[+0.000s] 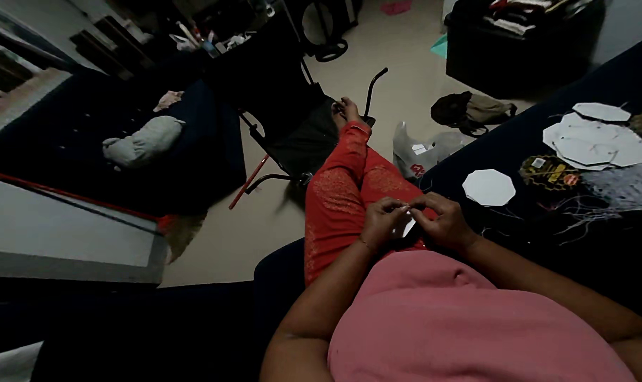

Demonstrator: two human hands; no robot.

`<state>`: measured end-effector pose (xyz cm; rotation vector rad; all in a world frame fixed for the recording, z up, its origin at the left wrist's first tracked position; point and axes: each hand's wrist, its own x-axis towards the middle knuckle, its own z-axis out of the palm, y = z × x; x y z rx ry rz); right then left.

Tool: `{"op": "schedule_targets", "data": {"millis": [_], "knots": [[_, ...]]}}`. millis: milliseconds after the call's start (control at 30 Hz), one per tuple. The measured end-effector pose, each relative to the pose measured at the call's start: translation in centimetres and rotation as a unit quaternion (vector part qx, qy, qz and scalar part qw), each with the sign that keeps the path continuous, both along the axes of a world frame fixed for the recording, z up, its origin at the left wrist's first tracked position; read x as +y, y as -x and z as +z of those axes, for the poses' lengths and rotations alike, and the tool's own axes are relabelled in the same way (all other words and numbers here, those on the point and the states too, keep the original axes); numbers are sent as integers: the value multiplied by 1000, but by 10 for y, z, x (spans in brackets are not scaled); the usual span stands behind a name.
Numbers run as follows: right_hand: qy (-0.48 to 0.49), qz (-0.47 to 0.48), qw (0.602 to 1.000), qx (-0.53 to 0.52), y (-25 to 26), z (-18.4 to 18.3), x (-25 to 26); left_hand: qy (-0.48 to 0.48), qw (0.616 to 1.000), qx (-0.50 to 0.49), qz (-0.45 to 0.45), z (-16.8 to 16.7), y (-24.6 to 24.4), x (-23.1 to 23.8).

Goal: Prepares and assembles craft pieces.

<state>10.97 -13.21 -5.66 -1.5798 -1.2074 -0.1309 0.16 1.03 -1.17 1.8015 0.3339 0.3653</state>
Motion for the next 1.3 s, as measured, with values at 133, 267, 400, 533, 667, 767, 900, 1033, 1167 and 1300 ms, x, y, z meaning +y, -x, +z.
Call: {"op": "schedule_targets", "data": {"millis": [133, 267, 400, 533, 667, 767, 900, 1033, 1167, 1300], "knots": [[20, -33, 994, -102, 1, 1, 1, -76, 997, 9, -6, 1, 0, -3], [39, -55, 984, -166, 1, -2, 2, -99, 994, 42, -10, 3, 0, -7], [52, -25, 998, -11, -1, 5, -1, -77, 995, 63, -6, 10, -1, -10], [32, 86, 950, 299, -10, 24, -9, -12, 996, 91, 18, 11, -4, -7], [-54, 174, 899, 399, -20, 21, -11, -35, 995, 90, 21, 10, -2, -8], [89, 101, 919, 370, -20, 25, -13, -150, 987, 20, -54, 11, 2, -19], [183, 148, 890, 391, -18, 35, -21, -229, 947, -129, -185, 5, -4, -25], [190, 98, 922, 324, -48, 47, -43, -241, 943, -116, -199, 12, -7, -23], [153, -31, 923, 351, -119, 45, -92, -216, 957, -116, -157, 8, -7, -13], [100, -192, 913, 345, -182, 38, -139, -206, 958, -36, -196, 1, -9, -9]]}}
